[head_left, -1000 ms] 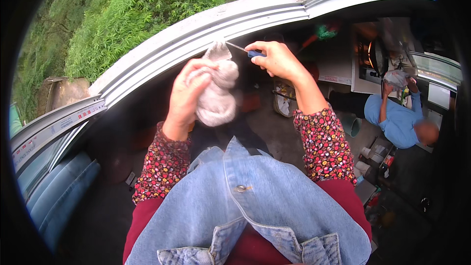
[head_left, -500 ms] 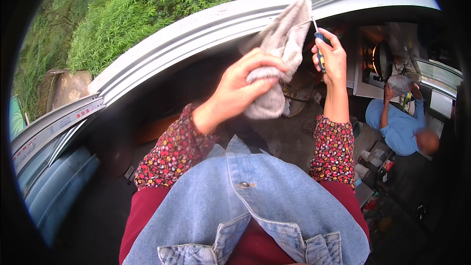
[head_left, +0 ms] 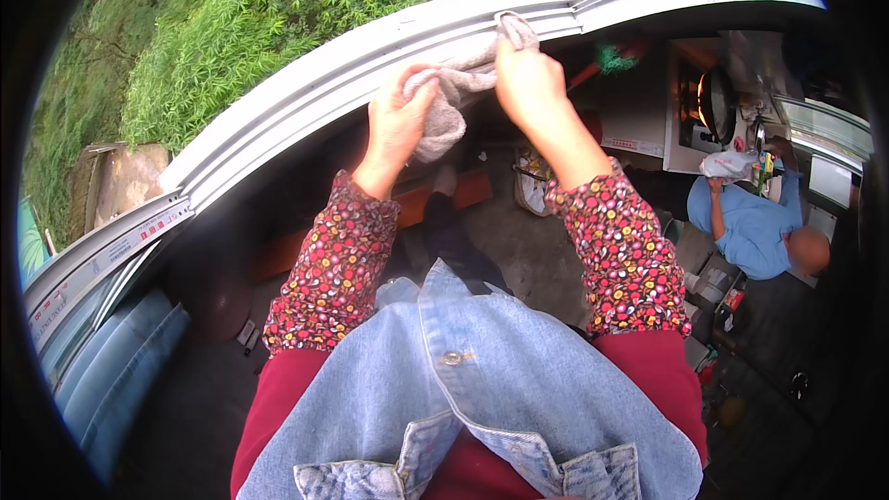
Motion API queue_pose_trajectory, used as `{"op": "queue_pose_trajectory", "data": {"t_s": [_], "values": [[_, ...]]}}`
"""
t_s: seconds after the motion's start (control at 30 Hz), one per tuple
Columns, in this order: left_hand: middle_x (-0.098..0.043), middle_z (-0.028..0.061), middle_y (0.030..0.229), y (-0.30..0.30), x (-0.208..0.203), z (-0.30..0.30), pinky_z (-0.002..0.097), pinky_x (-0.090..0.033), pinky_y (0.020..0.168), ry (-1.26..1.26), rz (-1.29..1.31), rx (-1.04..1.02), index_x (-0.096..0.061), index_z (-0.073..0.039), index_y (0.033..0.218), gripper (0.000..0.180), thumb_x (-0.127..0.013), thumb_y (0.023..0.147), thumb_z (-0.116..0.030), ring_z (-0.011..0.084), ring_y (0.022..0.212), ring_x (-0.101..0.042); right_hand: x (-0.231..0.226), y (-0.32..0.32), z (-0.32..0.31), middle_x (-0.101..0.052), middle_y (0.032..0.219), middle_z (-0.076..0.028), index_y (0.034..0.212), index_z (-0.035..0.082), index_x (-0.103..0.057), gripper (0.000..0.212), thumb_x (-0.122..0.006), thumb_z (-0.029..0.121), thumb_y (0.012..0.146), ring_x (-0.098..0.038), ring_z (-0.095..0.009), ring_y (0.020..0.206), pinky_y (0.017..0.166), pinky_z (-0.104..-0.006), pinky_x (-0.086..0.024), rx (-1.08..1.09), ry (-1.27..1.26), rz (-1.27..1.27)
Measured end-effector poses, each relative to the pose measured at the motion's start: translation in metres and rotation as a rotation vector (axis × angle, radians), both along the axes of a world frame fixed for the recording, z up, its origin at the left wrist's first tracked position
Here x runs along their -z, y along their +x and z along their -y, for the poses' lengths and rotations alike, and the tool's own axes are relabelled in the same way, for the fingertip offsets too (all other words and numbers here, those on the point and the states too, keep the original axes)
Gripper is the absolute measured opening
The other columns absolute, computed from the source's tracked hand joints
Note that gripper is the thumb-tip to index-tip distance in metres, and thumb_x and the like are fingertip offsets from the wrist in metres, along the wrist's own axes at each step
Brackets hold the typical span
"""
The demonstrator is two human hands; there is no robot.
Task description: The person cleans the upper window frame using a cloth and a screwdriver. They repeatedly wipe the frame and use the screwdriver to scrape or pry along the edge, alternating between wiping and scraping motions.
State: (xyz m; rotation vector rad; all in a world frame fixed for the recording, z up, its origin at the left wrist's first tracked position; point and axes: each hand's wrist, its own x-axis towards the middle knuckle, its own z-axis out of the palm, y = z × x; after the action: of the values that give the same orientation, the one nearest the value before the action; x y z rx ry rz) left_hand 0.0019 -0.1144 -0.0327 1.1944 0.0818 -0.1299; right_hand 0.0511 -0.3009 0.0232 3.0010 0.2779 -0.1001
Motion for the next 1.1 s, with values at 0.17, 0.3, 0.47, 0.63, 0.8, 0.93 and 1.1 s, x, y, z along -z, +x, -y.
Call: {"op": "queue_pose_trajectory", "data": {"t_s": [0.17, 0.3, 0.47, 0.63, 0.8, 0.93, 1.1], "values": [[-0.067, 0.002, 0.108, -0.009, -0.003, -0.027, 0.0213, -0.05, 0.08, -0.048, -0.076, -0.07, -0.065, -0.004, 0.116, 0.021, -0.064, 0.095, -0.005, 0.0061, 0.09, -0.06, -0.01, -0.032, -0.008, -0.066, 0.089, -0.027, 0.117, 0.004, -0.056, 0.029, -0.053, 0.01, 0.089, -0.069, -0.042, 0.08, 0.07, -0.0504, -0.057, 0.085, 0.097, -0.08], [-0.067, 0.0021, 0.107, -0.011, -0.002, -0.028, 0.0213, -0.05, 0.081, -0.11, -0.096, -0.076, -0.064, -0.003, 0.118, 0.023, -0.065, 0.095, -0.006, 0.0062, 0.091, -0.06, 0.0, -0.037, 0.054, -0.066, 0.085, -0.025, 0.115, 0.007, -0.056, 0.025, -0.051, 0.01, 0.09, -0.068, -0.044, 0.076, 0.068, -0.0515, -0.056, 0.177, 0.138, 0.051], [-0.066, 0.0003, 0.105, -0.014, 0.001, -0.01, 0.0194, -0.048, 0.079, -0.06, -0.052, 0.003, -0.063, -0.003, 0.118, 0.023, -0.065, 0.095, -0.006, 0.004, 0.089, -0.058, -0.001, -0.005, 0.039, -0.069, 0.081, -0.023, 0.111, 0.003, -0.059, 0.026, -0.051, 0.005, 0.086, -0.07, -0.041, 0.08, 0.07, -0.0501, -0.056, 0.132, -0.023, -0.072], [-0.068, 0.0027, 0.105, -0.018, 0.004, -0.017, 0.0208, -0.05, 0.081, -0.056, -0.026, -0.045, -0.064, -0.001, 0.117, 0.022, -0.064, 0.095, -0.005, 0.0057, 0.091, -0.06, -0.022, -0.042, -0.045, -0.066, 0.076, -0.022, 0.1, 0.003, -0.057, 0.017, -0.055, 0.012, 0.086, -0.069, -0.039, 0.069, 0.062, -0.0488, -0.057, -0.145, 0.071, -0.073], [-0.068, 0.0052, 0.106, -0.024, -0.002, -0.043, 0.0231, -0.052, 0.082, -0.108, -0.117, -0.137, -0.063, 0.0, 0.117, 0.022, -0.063, 0.095, -0.004, 0.0082, 0.092, -0.063, -0.014, -0.056, -0.048, -0.067, 0.085, -0.021, 0.11, 0.008, -0.059, 0.023, -0.053, 0.009, 0.087, -0.069, -0.04, 0.073, 0.066, -0.0493, -0.057, -0.081, 0.189, -0.108], [-0.067, 0.0033, 0.099, -0.024, 0.006, -0.044, 0.021, -0.051, 0.077, -0.113, -0.114, -0.189, -0.063, 0.001, 0.115, 0.021, -0.063, 0.095, -0.005, 0.0063, 0.086, -0.062, -0.017, -0.025, 0.025, -0.07, 0.088, -0.019, 0.114, 0.011, -0.061, 0.027, -0.057, 0.011, 0.087, -0.069, -0.038, 0.085, 0.074, -0.049, -0.056, 0.081, 0.137, -0.078], [-0.066, 0.0029, 0.102, -0.028, 0.011, -0.032, 0.0199, -0.049, 0.079, -0.066, -0.036, -0.124, -0.063, 0.0, 0.116, 0.021, -0.064, 0.095, -0.006, 0.0056, 0.089, -0.06, 0.002, -0.027, -0.003, -0.068, 0.081, -0.025, 0.105, 0.0, -0.059, 0.021, -0.052, 0.008, 0.087, -0.07, -0.041, 0.077, 0.067, -0.0497, -0.057, 0.136, 0.022, -0.012]]}}
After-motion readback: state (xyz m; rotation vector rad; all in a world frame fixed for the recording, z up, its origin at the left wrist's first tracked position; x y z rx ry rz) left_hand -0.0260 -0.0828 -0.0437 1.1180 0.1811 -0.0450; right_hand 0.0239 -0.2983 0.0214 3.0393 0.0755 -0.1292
